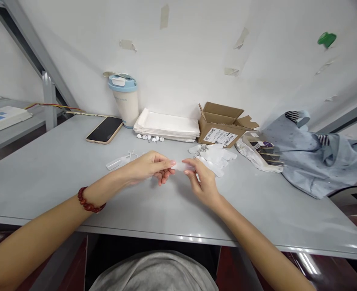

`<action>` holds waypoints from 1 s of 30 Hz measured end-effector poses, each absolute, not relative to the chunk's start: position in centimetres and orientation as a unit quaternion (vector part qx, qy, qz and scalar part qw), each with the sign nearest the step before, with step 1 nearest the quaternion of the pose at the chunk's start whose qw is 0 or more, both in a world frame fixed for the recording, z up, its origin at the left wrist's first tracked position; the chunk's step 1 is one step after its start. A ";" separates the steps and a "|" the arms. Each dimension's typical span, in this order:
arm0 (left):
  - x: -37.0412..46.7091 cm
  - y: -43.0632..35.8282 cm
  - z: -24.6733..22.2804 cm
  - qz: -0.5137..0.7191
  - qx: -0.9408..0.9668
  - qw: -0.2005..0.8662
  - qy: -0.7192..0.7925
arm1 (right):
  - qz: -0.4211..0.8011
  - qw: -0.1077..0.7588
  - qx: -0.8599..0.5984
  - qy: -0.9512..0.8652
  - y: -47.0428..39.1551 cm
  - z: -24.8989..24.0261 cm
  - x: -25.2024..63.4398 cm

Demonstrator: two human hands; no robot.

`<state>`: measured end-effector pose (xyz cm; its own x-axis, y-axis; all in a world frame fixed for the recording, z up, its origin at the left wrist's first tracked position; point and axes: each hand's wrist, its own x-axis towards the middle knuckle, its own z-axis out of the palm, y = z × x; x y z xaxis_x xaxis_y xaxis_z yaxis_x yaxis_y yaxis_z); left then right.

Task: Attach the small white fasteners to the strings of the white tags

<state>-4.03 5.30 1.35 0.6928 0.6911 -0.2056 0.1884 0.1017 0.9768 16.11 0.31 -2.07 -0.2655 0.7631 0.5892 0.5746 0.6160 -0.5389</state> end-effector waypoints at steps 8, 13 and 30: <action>-3.2 4.2 0.9 0.282 0.837 0.324 0.339 | 0.427 0.438 -0.466 -0.639 0.8 -1.9 16.2; -3.1 4.3 0.3 0.322 0.861 0.231 0.320 | 0.564 0.445 -0.432 -0.545 1.1 -1.5 16.1; -3.5 4.8 1.3 0.218 0.726 0.554 0.345 | 0.316 0.478 -0.437 -0.693 0.7 -1.5 16.2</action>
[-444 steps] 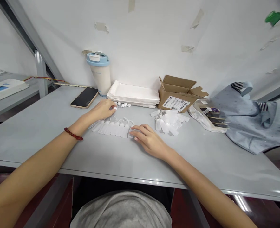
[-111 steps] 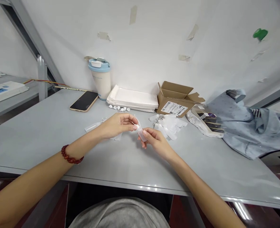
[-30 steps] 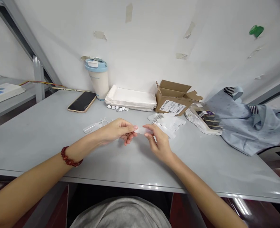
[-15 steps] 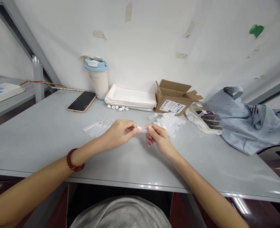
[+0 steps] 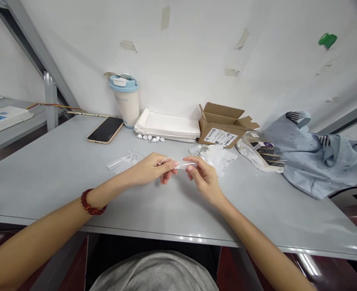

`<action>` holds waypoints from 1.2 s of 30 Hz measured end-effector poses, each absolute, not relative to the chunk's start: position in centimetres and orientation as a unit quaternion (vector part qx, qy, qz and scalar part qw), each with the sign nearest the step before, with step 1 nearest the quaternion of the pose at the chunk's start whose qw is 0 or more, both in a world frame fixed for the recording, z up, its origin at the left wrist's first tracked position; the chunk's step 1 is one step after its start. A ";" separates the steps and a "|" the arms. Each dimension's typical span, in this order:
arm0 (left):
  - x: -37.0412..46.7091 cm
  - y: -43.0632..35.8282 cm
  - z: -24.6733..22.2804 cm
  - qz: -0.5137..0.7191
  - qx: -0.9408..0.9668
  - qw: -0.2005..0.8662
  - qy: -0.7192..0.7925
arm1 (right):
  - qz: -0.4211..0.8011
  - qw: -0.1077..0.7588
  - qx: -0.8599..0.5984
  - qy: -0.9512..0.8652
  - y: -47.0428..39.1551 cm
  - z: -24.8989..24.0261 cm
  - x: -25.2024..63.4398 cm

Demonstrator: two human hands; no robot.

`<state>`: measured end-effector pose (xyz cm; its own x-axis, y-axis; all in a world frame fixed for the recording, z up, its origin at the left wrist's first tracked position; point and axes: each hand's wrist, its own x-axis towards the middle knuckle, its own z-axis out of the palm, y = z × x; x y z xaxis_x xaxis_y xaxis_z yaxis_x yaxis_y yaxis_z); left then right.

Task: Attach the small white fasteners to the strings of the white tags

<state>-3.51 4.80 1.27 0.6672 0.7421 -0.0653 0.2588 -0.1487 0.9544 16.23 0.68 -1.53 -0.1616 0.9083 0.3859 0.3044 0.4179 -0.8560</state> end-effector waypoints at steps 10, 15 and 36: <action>-3.0 4.1 0.2 0.274 0.864 0.272 0.323 | 0.354 0.433 -0.489 -0.670 0.7 -2.1 16.3; -3.2 4.3 -1.0 0.274 0.911 0.132 0.278 | 0.454 0.428 -0.491 -0.608 1.1 -1.6 16.1; -7.3 10.3 -0.5 0.281 0.806 0.092 0.512 | -0.152 0.353 -0.620 -0.684 3.2 -2.5 19.0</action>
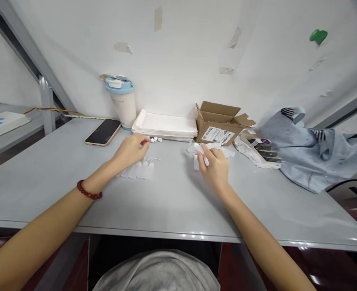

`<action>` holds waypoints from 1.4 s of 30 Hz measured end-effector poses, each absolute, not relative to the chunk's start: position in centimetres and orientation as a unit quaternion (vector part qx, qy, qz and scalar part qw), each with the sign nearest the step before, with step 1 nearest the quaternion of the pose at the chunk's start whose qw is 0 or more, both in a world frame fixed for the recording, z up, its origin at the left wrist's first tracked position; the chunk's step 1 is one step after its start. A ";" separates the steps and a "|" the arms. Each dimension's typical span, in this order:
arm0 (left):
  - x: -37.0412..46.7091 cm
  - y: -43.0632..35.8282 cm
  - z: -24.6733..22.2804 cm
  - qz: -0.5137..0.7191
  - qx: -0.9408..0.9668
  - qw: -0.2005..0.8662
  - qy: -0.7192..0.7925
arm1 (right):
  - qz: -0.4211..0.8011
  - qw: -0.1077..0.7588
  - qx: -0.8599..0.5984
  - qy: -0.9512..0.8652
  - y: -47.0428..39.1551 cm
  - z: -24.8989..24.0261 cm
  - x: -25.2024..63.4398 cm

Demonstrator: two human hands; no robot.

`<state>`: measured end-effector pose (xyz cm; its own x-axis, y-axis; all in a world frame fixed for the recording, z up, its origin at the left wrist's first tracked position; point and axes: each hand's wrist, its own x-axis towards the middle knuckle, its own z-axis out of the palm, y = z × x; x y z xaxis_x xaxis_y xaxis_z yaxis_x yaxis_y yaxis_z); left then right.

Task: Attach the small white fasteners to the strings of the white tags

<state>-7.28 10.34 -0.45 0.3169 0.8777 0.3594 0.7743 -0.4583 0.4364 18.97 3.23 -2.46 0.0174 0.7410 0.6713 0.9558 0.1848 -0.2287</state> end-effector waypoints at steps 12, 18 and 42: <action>-8.8 12.9 -2.0 0.217 0.846 0.050 0.485 | -0.212 0.305 -0.603 -0.706 3.3 -3.1 18.6; -8.5 14.2 -2.9 0.182 0.882 0.059 0.430 | -0.149 0.309 -0.526 -0.778 2.3 -3.1 16.7; -7.4 14.5 -3.1 0.120 0.890 0.076 0.434 | 0.081 0.136 -0.305 -0.939 0.8 -3.5 12.6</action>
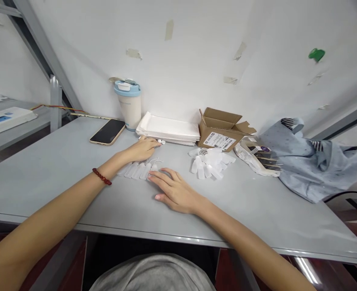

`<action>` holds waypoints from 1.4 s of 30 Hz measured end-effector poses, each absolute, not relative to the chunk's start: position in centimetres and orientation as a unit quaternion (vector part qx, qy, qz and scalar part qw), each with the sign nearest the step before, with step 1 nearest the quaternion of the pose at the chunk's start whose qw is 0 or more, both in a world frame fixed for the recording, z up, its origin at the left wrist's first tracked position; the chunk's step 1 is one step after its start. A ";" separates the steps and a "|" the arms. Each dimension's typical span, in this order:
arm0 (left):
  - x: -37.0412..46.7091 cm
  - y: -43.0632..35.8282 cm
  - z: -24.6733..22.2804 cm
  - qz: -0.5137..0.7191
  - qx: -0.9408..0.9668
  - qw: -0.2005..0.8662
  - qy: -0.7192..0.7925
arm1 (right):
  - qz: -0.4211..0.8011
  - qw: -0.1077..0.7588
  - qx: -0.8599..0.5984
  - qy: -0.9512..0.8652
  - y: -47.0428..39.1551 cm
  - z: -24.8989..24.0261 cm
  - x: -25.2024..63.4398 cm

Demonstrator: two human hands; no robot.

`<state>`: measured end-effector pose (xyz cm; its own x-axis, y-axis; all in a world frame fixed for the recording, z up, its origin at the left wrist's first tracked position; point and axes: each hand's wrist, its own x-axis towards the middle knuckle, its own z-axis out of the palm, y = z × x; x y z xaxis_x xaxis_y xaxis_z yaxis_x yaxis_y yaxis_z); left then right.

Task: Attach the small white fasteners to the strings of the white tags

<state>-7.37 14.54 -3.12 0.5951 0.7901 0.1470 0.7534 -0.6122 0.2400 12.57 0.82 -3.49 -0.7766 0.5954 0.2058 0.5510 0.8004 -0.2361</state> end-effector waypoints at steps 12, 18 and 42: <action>-7.1 13.6 -2.1 0.158 0.884 0.091 0.431 | 0.133 0.229 -0.357 -0.896 1.0 -3.8 12.6; -6.6 12.4 -0.9 0.184 0.861 0.148 0.450 | 0.206 0.284 -0.419 -0.837 1.5 -3.9 12.8; -5.5 8.2 0.3 0.149 0.770 0.463 0.413 | 0.117 0.169 -0.629 -0.750 2.1 -3.7 13.8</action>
